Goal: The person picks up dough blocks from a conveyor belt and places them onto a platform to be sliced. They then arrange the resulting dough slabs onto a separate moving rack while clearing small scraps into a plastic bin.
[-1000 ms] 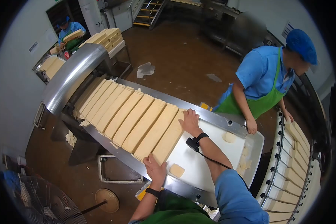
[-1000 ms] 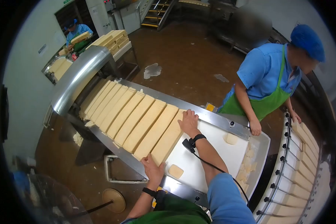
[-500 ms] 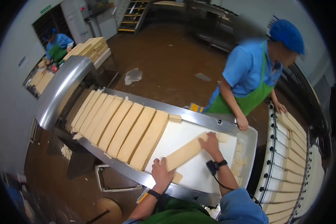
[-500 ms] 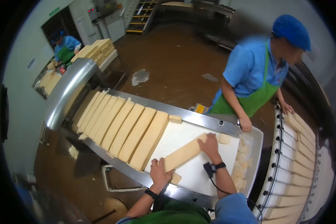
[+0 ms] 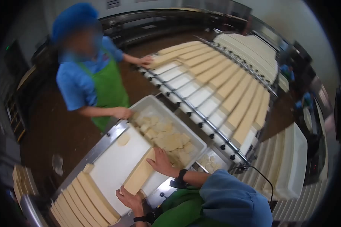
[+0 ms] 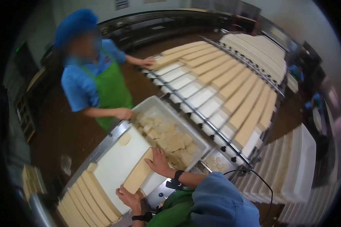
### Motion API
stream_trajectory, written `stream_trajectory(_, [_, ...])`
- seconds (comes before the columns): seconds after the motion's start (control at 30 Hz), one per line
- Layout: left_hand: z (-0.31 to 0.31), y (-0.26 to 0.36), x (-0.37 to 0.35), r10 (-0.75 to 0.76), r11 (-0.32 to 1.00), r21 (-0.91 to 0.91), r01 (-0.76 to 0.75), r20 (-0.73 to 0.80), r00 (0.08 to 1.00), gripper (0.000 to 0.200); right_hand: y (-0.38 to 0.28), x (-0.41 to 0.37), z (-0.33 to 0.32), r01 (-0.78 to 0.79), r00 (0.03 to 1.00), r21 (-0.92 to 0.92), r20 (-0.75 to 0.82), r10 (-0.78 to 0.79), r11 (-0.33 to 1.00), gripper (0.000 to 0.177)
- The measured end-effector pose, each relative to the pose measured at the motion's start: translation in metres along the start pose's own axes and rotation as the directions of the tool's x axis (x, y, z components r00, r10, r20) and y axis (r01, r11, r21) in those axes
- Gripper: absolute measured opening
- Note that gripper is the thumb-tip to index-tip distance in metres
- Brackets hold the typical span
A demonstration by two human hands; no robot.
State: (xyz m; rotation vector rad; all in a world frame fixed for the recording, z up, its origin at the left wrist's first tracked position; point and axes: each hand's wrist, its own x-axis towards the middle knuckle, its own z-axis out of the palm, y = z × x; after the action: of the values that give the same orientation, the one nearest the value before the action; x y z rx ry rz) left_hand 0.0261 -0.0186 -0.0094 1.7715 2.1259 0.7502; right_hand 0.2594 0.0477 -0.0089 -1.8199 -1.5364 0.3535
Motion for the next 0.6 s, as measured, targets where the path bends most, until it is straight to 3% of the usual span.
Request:
stream_trajectory(0.03, [0.004,0.011,0.000,0.089,0.996,-0.023,-0.090,-0.052,0.995,0.067,0.003,-0.006,-0.019,-0.026,0.999,0.053,-0.045,0.028,0.998,0.068])
stream_trajectory(0.17, [0.028,0.099,-0.013,0.395,0.903,-0.141,-0.407,-0.103,0.913,0.061,0.057,-0.033,-0.117,-0.094,0.903,-0.053,-0.425,0.063,0.994,0.065])
stream_trajectory(0.23, [0.031,0.161,-0.031,0.511,0.842,-0.184,-0.507,-0.030,0.859,0.066,0.086,-0.049,-0.182,-0.154,0.818,-0.106,-0.572,0.066,0.982,0.061])
stream_trajectory(0.37, [0.038,0.272,-0.081,0.718,0.679,-0.326,-0.658,0.109,0.688,0.073,0.146,-0.087,-0.302,-0.276,0.604,0.083,-0.760,0.240,0.958,0.042])
stream_trajectory(0.43, [0.034,0.315,-0.111,0.780,0.622,-0.446,-0.643,0.279,0.561,0.079,0.180,-0.108,-0.354,-0.360,0.541,0.080,-0.794,0.277,0.930,0.034])
stream_trajectory(0.53, [0.042,0.349,-0.155,0.803,0.595,-0.604,-0.530,0.469,0.367,0.085,0.235,-0.131,-0.405,-0.394,0.567,0.087,-0.760,0.316,0.915,0.030])
stream_trajectory(0.6, [0.055,0.356,-0.179,0.789,0.613,-0.682,-0.399,0.558,0.258,0.086,0.263,-0.136,-0.424,-0.473,0.656,0.078,-0.634,0.410,0.878,0.030])
